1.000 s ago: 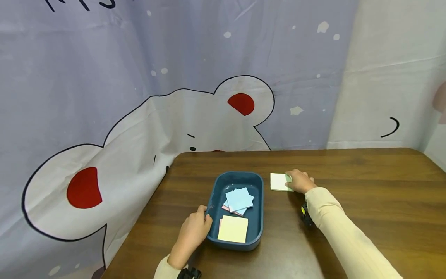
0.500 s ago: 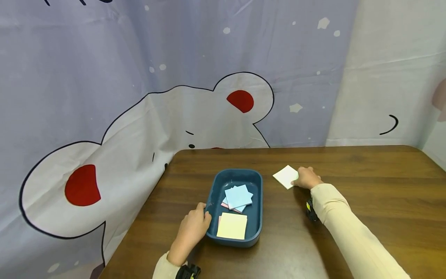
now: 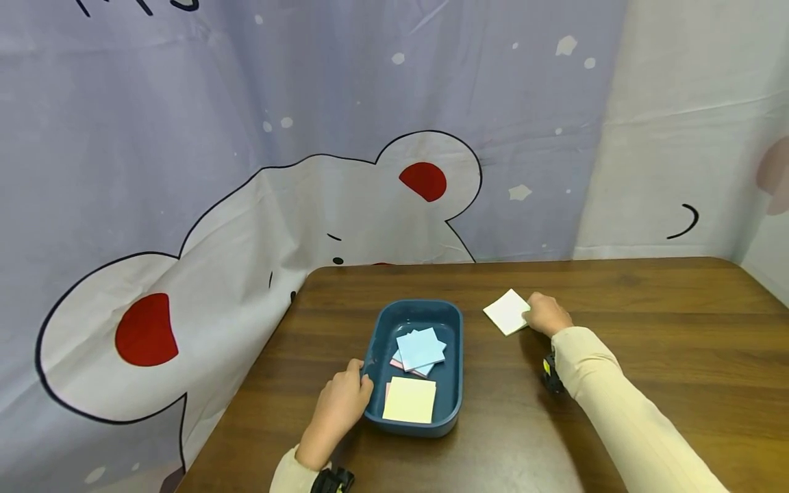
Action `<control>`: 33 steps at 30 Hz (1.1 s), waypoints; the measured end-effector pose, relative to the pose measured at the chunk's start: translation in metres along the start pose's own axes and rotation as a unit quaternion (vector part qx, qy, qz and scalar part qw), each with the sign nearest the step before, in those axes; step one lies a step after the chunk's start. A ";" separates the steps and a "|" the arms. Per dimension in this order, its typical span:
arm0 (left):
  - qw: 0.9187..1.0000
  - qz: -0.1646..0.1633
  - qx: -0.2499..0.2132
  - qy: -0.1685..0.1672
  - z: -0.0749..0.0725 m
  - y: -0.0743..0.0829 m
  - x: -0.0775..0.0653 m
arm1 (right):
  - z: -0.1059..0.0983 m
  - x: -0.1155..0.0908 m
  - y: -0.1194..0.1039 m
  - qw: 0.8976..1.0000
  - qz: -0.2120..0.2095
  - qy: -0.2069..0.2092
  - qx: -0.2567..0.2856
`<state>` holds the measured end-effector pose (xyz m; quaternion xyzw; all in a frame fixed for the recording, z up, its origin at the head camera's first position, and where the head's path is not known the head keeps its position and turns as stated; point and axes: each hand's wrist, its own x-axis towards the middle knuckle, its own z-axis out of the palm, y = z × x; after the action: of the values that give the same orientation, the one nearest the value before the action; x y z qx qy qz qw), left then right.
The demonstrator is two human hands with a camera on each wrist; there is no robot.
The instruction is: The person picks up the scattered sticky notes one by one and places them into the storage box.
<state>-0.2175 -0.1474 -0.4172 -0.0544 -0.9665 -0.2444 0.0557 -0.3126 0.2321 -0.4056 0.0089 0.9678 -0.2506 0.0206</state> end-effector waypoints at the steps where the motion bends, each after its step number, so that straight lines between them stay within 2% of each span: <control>1: 1.000 0.001 -0.001 0.000 0.000 0.000 0.000 | 0.000 0.000 0.001 1.000 -0.004 0.004 -0.001; 8: 1.000 0.006 0.001 0.001 -0.001 0.000 -0.002 | -0.003 -0.001 -0.002 1.000 -0.010 0.007 0.004; 15: 1.000 0.006 0.007 0.007 -0.001 0.001 0.000 | -0.006 -0.005 -0.009 0.999 -0.041 0.022 0.004; 21: 1.000 0.001 0.004 0.002 -0.002 0.002 0.000 | -0.007 -0.008 -0.012 0.998 -0.048 0.030 0.000; 33: 1.000 0.003 0.001 -0.002 0.000 0.000 0.001 | -0.019 -0.012 -0.019 0.997 -0.050 0.038 0.048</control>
<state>-0.2185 -0.1478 -0.4169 -0.0581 -0.9667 -0.2431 0.0548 -0.3018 0.2250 -0.3790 -0.0295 0.9539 -0.2972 -0.0290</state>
